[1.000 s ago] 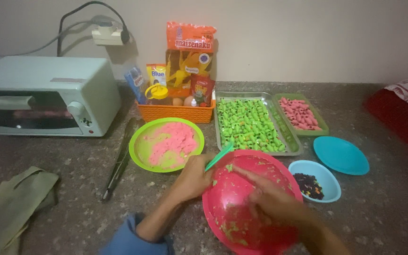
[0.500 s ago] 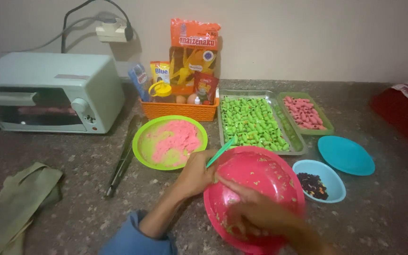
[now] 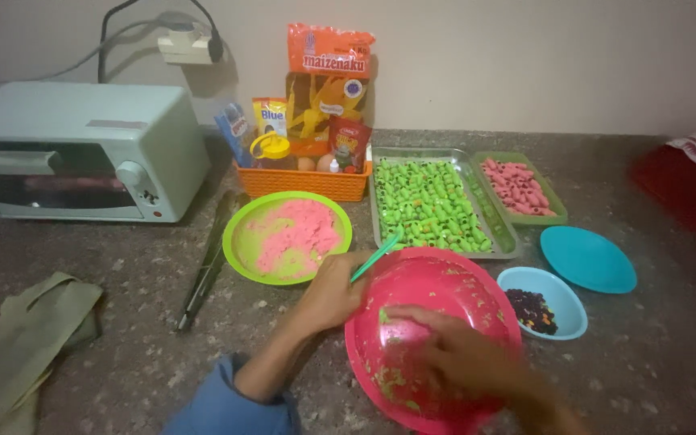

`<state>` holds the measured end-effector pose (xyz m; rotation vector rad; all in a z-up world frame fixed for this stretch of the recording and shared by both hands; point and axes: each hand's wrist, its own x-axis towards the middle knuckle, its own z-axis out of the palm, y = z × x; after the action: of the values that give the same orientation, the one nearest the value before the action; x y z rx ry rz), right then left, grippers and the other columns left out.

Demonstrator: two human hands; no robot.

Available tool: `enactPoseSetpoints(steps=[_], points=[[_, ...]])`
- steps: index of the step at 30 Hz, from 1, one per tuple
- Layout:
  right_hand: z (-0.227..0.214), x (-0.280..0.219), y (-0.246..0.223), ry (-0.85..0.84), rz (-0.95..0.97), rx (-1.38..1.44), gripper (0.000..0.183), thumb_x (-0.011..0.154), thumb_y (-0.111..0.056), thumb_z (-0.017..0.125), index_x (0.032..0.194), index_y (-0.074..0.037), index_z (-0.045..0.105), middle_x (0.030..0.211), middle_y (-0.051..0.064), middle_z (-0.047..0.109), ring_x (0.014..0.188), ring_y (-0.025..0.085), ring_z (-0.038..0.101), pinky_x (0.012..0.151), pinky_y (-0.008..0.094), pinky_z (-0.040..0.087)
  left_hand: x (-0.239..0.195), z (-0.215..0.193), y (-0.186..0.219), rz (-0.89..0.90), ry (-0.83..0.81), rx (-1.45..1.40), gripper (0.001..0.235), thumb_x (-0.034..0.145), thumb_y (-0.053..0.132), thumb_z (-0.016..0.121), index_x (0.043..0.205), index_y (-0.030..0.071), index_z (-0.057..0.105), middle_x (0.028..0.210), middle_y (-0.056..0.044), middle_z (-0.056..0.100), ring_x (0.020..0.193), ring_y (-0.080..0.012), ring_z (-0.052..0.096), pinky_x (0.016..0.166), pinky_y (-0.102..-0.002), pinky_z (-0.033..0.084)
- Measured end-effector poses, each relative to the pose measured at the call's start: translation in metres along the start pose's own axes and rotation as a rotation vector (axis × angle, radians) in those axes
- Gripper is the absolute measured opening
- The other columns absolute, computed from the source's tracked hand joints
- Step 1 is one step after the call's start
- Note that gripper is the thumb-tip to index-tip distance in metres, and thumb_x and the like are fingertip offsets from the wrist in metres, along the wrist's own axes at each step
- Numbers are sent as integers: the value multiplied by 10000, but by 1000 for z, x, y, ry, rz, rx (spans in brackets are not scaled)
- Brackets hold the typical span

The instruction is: Shaping small pieces of colored dough into textured rolls using a comb

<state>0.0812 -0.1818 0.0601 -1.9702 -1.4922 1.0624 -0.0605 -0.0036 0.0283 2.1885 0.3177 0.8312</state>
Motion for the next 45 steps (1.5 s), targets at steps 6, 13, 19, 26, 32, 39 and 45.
enactPoseSetpoints(steps=[6, 13, 19, 26, 32, 39, 45], points=[[0, 3, 20, 36, -162, -153, 498, 900, -105, 474, 1305, -241, 728, 1368, -77, 772, 1276, 97, 704, 1106, 326, 475, -1, 1, -3, -108, -22, 74, 231, 837, 57, 539, 969, 88, 725, 917, -77, 812, 800, -146, 691, 683, -412, 484], [89, 53, 4, 301, -41, -389, 431, 866, -219, 634, 1293, -250, 683, 1275, -42, 683, 1147, 126, 630, 1015, 324, 458, -1, 11, -24, -60, 7, 157, 370, 673, -1, 478, 969, 63, 692, 905, -178, 763, 825, -380, 695, 711, -485, 466], [102, 47, 207, 395, -287, -204, 519, 784, -203, 781, 1266, -113, 612, 1180, 57, 566, 1100, 205, 538, 994, 327, 412, -2, 8, -17, -75, 16, 160, 188, 671, -36, 448, 785, 83, 538, 680, -95, 609, 662, -231, 475, 643, -456, 395], [47, 67, 211, 161, -98, 198, 164, 875, 34, 625, 924, -118, 663, 884, 0, 705, 791, 113, 663, 675, 255, 587, 2, 13, -42, -22, 37, 229, 125, 673, 19, 495, 766, 68, 563, 771, -205, 707, 705, -435, 624, 631, -520, 398], [-71, 7, -14, 329, 67, -513, 88, 960, -300, 529, 1031, -252, 547, 875, 47, 522, 804, 234, 496, 674, 416, 398, 2, -3, -3, -177, -65, 161, 150, 848, 106, 568, 936, 85, 687, 837, -211, 713, 889, -491, 701, 769, -567, 553], [-112, 34, -4, 141, -653, -1360, 357, 1031, -229, 340, 1315, -345, 522, 1052, 36, 391, 907, 302, 488, 741, 427, 448, 2, -9, 11, -170, -68, 96, 182, 901, 165, 589, 944, 13, 679, 884, -310, 705, 930, -572, 676, 801, -619, 527], [-111, 32, -7, 82, -684, -1414, 392, 1036, -259, 297, 1270, -424, 564, 1039, 15, 386, 881, 290, 465, 701, 443, 418, -3, -17, 35, -135, -80, 51, 227, 922, 198, 616, 975, -11, 688, 914, -332, 707, 973, -593, 654, 817, -634, 525]])
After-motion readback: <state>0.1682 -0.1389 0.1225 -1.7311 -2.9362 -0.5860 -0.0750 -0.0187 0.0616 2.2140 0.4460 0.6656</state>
